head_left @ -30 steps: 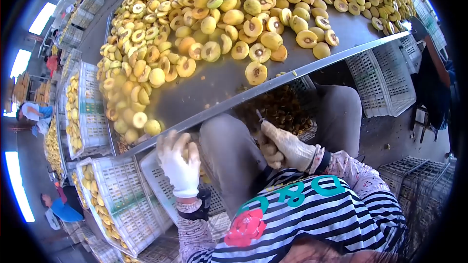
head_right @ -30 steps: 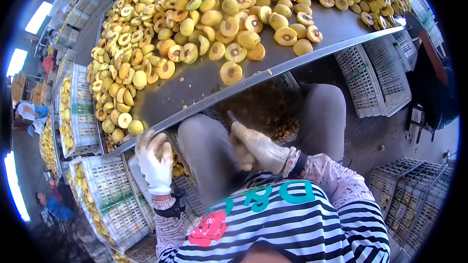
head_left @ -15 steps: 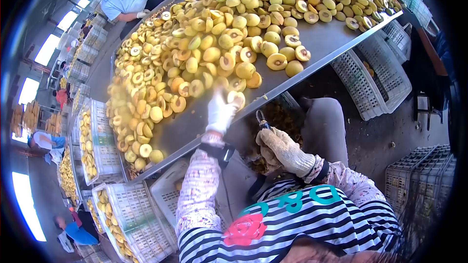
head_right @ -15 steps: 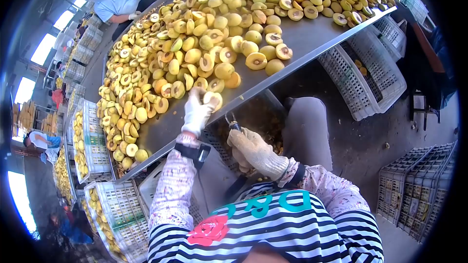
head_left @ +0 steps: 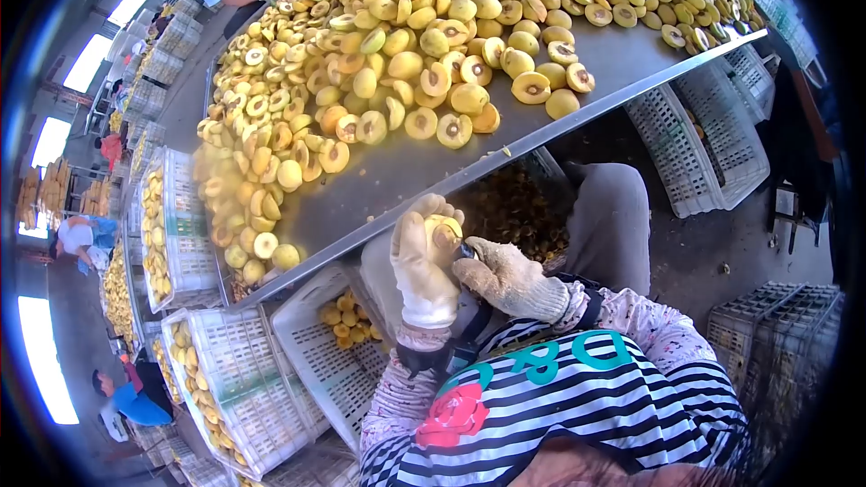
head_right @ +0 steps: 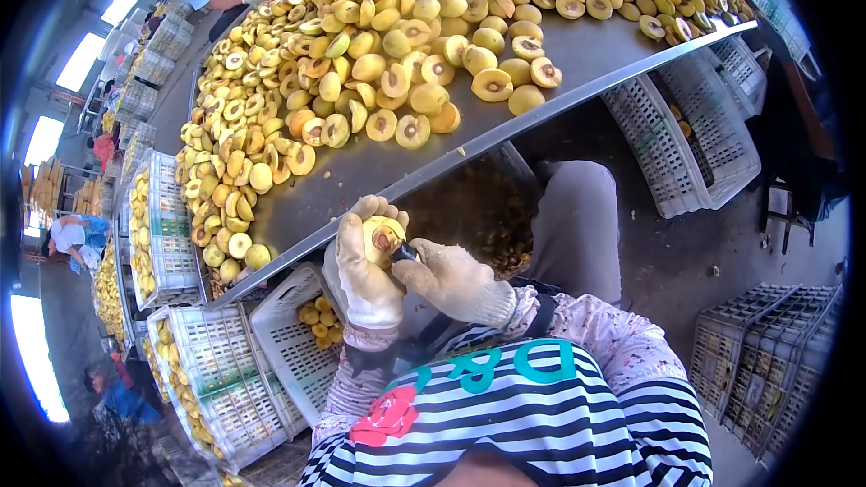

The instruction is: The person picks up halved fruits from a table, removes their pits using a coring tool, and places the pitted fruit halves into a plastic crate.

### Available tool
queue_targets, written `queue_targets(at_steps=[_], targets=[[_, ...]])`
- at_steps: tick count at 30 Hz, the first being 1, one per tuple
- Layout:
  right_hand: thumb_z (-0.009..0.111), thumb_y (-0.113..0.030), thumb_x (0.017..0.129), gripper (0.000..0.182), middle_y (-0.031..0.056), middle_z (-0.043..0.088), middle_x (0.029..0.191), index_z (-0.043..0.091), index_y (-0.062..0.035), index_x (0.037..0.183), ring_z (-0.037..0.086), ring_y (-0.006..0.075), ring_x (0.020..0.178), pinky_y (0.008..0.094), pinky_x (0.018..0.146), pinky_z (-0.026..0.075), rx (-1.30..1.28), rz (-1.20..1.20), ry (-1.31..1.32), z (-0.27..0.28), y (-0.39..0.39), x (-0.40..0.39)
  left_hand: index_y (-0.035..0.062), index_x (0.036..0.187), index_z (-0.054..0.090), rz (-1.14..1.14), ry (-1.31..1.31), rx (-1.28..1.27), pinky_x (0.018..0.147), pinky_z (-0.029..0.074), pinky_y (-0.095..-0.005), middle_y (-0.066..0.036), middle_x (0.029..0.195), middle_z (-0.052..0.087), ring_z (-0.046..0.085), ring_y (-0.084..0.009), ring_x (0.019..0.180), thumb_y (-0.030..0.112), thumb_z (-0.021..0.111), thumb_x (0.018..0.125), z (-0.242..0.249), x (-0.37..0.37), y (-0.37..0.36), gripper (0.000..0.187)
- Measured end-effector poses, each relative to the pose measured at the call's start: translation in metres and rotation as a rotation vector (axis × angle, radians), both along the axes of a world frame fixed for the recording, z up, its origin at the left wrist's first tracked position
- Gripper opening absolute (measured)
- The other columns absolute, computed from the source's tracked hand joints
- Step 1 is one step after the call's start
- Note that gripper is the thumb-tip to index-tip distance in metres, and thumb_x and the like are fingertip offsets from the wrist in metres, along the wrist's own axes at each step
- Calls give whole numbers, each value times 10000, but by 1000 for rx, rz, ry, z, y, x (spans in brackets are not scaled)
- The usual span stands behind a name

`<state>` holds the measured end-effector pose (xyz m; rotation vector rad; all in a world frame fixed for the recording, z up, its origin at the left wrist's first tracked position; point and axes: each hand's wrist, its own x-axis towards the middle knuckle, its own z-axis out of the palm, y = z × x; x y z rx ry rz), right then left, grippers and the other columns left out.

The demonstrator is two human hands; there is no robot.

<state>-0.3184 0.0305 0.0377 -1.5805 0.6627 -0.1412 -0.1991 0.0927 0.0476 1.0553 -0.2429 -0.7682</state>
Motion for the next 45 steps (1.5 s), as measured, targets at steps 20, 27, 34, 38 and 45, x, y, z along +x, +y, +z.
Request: queue_targets(at_steps=[20,27,34,38,45], targets=[[598,-389,985,363,52,643,765,633,-34,1052,612,167,686,302,628,495,201,199,-445,-25,18,31,-64,1201,641,-63,-764,-113,943,507,-367,-180,1169,667,652,-276,1049,344,557,1009,11,30,38,459],[588,-373,1005,320,-12,557,659,617,-79,883,512,87,569,240,494,382,565,268,-172,-9,6,23,-67,1248,603,-57,-1201,-167,887,536,-395,-195,1080,689,678,-329,983,187,563,995,14,43,27,360],[570,-422,1017,354,-13,520,649,600,-81,925,455,101,537,261,491,377,635,237,-194,-13,18,21,-57,1296,606,-354,-191,-215,774,550,-292,-132,891,722,689,-197,826,177,487,1024,7,47,25,377],[537,-412,1024,379,-16,479,608,571,-87,832,412,114,448,271,417,350,715,252,-25,-10,17,19,-96,1226,637,-806,-74,-58,797,578,-334,-127,867,726,706,-238,850,128,545,983,9,86,25,343],[472,-492,1031,400,-53,348,567,421,-138,852,296,67,426,223,402,292,1124,310,-111,-9,23,14,-80,1199,661,-1024,83,-254,751,580,-299,-110,876,727,704,-192,799,178,608,968,-12,96,12,350]])
